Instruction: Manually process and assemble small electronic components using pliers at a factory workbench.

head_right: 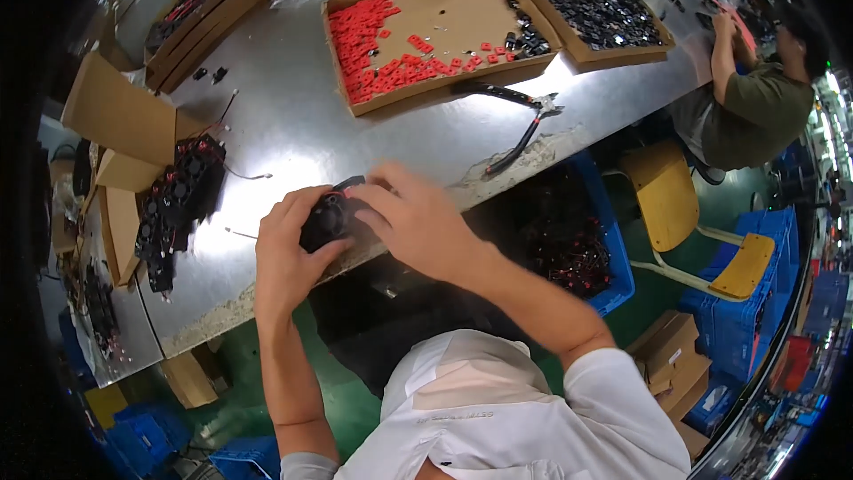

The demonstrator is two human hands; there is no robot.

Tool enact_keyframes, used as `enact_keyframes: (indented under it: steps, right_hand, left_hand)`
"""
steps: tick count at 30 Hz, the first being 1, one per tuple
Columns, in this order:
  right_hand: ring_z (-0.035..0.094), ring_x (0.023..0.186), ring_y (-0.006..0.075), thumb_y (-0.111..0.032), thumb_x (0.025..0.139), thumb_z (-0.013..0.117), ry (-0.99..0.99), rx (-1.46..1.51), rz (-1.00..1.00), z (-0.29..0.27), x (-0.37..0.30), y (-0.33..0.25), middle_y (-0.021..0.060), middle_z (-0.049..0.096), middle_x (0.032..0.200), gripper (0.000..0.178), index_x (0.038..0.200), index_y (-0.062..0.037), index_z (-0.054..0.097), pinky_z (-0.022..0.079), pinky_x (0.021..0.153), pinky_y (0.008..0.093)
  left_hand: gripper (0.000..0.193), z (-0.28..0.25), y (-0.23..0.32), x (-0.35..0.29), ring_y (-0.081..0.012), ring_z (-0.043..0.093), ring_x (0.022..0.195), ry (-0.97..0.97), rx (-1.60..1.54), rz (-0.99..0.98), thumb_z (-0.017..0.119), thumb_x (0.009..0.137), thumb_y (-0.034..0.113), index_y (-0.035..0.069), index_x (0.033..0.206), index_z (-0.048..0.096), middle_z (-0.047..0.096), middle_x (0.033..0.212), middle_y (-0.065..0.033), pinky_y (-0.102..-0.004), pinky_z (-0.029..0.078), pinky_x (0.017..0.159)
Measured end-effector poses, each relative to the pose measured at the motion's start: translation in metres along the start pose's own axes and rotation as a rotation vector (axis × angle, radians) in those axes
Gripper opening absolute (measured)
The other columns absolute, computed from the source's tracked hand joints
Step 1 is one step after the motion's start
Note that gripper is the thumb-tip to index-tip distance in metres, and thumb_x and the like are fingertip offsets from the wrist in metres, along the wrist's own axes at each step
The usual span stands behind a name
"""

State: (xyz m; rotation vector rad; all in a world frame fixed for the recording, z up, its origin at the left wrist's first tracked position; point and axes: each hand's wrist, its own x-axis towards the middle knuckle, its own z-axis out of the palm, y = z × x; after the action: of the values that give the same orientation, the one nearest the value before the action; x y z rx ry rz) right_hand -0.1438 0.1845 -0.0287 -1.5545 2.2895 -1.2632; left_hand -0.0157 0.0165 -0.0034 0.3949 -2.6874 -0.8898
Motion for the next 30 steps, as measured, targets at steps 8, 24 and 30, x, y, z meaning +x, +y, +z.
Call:
enact_keyframes:
  steps: [8, 24, 30]
  right_hand:
    - [0.049, 0.134, 0.0405, 0.006, 0.08, 0.056, 0.044, -0.338, 0.082, -0.093, -0.014, 0.068, 0.0236, 0.05, 0.143, 0.066, 0.144, -0.003, 0.048, 0.041, 0.112, 0.0454]
    - [0.059, 0.116, 0.0237, -0.01, 0.075, 0.064, -0.048, 0.519, 0.104, -0.102, 0.032, 0.078, 0.0142, 0.055, 0.136, 0.089, 0.157, -0.0007, 0.031, 0.048, 0.099, 0.0371]
    - [0.058, 0.111, 0.0235, -0.027, 0.073, 0.064, 0.092, 1.188, 0.111, -0.053, 0.056, 0.044, 0.0182, 0.055, 0.135, 0.098, 0.159, 0.002, 0.026, 0.047, 0.093, 0.0347]
  left_hand:
    - [0.062, 0.001, -0.002, -0.001, -0.0325, 0.065, 0.102, -0.021, 0.016, 0.0, 0.089, 0.066, 0.016, 0.007, 0.122, 0.066, 0.069, 0.115, -0.011, -0.0408, 0.049, 0.091]
    - [0.06, -0.006, -0.004, 0.008, -0.0345, 0.066, 0.102, -0.094, 0.029, -0.022, 0.09, 0.066, 0.02, 0.008, 0.12, 0.068, 0.07, 0.113, -0.0105, -0.0412, 0.052, 0.089]
    - [0.061, -0.004, 0.0, 0.008, -0.0352, 0.066, 0.103, -0.08, 0.015, -0.033, 0.09, 0.066, 0.019, 0.006, 0.121, 0.068, 0.07, 0.114, -0.0114, -0.0414, 0.052, 0.091]
